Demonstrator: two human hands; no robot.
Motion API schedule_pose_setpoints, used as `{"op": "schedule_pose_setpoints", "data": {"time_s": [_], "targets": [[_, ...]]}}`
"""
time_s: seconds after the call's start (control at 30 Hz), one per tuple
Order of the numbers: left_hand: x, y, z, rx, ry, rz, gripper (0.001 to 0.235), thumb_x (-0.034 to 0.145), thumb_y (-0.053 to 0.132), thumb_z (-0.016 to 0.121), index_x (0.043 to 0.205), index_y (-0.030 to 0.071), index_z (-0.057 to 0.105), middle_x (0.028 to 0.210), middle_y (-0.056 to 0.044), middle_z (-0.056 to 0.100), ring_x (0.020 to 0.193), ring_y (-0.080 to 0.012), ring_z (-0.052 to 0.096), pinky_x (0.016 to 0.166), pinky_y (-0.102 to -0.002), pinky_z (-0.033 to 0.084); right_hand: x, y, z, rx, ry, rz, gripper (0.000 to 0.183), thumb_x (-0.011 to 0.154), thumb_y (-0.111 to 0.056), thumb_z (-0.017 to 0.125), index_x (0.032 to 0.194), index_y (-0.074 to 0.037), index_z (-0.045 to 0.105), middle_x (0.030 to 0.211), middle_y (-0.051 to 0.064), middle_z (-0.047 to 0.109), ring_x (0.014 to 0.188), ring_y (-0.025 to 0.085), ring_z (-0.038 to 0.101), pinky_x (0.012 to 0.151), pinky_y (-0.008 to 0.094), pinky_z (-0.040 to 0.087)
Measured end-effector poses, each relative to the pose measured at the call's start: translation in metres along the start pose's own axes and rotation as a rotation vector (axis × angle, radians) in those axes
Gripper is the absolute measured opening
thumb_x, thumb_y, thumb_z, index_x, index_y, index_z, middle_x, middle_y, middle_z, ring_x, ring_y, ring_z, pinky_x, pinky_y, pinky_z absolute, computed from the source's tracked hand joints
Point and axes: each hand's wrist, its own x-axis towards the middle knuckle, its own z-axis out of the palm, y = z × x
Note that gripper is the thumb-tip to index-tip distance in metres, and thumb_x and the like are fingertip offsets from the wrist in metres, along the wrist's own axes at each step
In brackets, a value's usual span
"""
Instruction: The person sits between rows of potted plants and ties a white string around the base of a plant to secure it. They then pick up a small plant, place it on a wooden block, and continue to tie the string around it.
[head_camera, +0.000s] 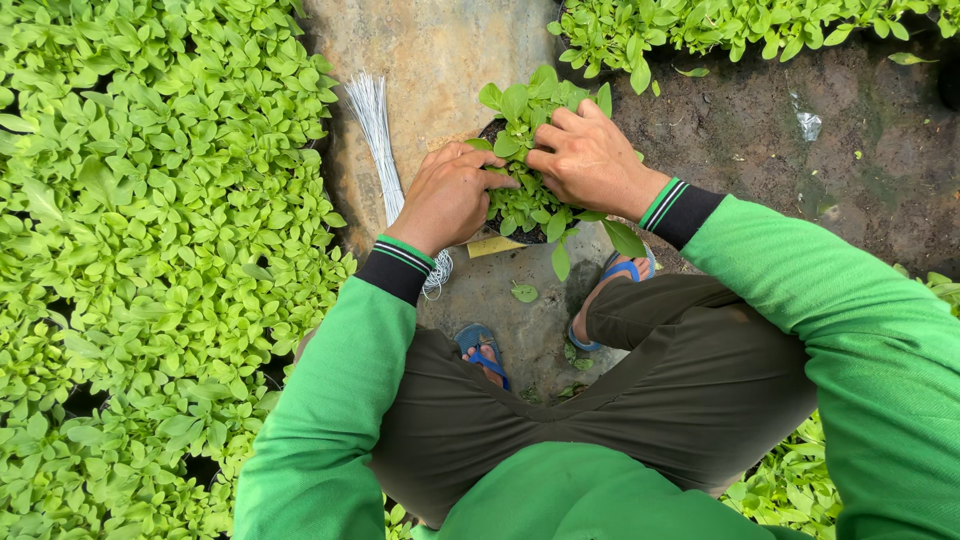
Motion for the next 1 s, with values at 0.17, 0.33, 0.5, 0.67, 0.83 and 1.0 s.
{"op": "schedule_pose_setpoints", "data": {"time_s": [0.17, 0.33, 0.5, 0.67, 0.83, 1.0], "targets": [[-0.005, -0.011, -0.007, -0.019, 0.044, -0.038, 0.035, 0.081, 0.002, 0.063, 0.102, 0.021, 0.083, 0.126, -0.002, 0.071, 0.121, -0.0282, 0.058, 0.105, -0.044, 0.042, -0.001, 0.0, 0.003, 0.061, 0.009, 0.056, 0.021, 0.074, -0.021, 0.079, 0.093, -0.015, 0.071, 0.103, 0.005, 0.059, 0.098, 0.024, 0.056, 0.081, 0.042, 0.041], [0.0, -0.012, -0.005, -0.002, 0.098, -0.105, 0.032, 0.086, 0.001, 0.062, 0.102, 0.019, 0.082, 0.121, -0.002, 0.072, 0.117, -0.0292, 0.06, 0.103, -0.043, 0.044, -0.003, -0.001, 0.015, 0.299, 0.042, 0.201, 0.014, 0.079, -0.016, 0.075, 0.091, -0.013, 0.069, 0.105, 0.006, 0.055, 0.101, 0.025, 0.051, 0.084, 0.045, 0.036], [0.016, -0.006, 0.002, 0.03, 0.213, -0.122, 0.026, 0.082, 0.022, 0.079, 0.106, 0.01, 0.079, 0.108, -0.005, 0.071, 0.108, -0.0289, 0.059, 0.096, -0.044, 0.044, -0.003, 0.011, 0.017, 0.46, 0.074, 0.337, 0.013, 0.08, -0.013, 0.074, 0.09, -0.01, 0.066, 0.105, 0.01, 0.052, 0.107, 0.026, 0.052, 0.092, 0.047, 0.037], [0.025, -0.002, 0.01, 0.093, 0.216, -0.12, 0.039, 0.074, 0.034, 0.087, 0.103, 0.009, 0.079, 0.104, -0.005, 0.069, 0.107, -0.0283, 0.058, 0.094, -0.045, 0.043, -0.024, 0.05, 0.003, 0.527, 0.2, 0.492, 0.01, 0.093, -0.01, 0.069, 0.101, -0.006, 0.064, 0.106, 0.009, 0.053, 0.098, 0.025, 0.058, 0.086, 0.041, 0.05], [0.031, -0.009, 0.02, 0.072, 0.229, -0.138, 0.026, 0.078, 0.021, 0.084, 0.101, 0.012, 0.079, 0.107, -0.004, 0.069, 0.11, -0.028, 0.058, 0.095, -0.044, 0.043, -0.065, 0.086, 0.007, 0.334, 0.027, 0.689, 0.013, 0.095, -0.015, 0.07, 0.102, -0.004, 0.073, 0.094, 0.014, 0.061, 0.083, 0.029, 0.063, 0.077, 0.044, 0.053], [0.037, -0.018, 0.025, 0.067, 0.252, -0.143, 0.031, 0.072, 0.018, 0.084, 0.102, 0.012, 0.079, 0.111, -0.005, 0.068, 0.111, -0.0287, 0.057, 0.094, -0.044, 0.043, -0.106, 0.108, 0.037, 0.244, -0.425, 0.815, 0.032, 0.091, -0.025, 0.069, 0.118, -0.008, 0.078, 0.107, 0.021, 0.075, 0.096, 0.039, 0.072, 0.092, 0.05, 0.055]]}}
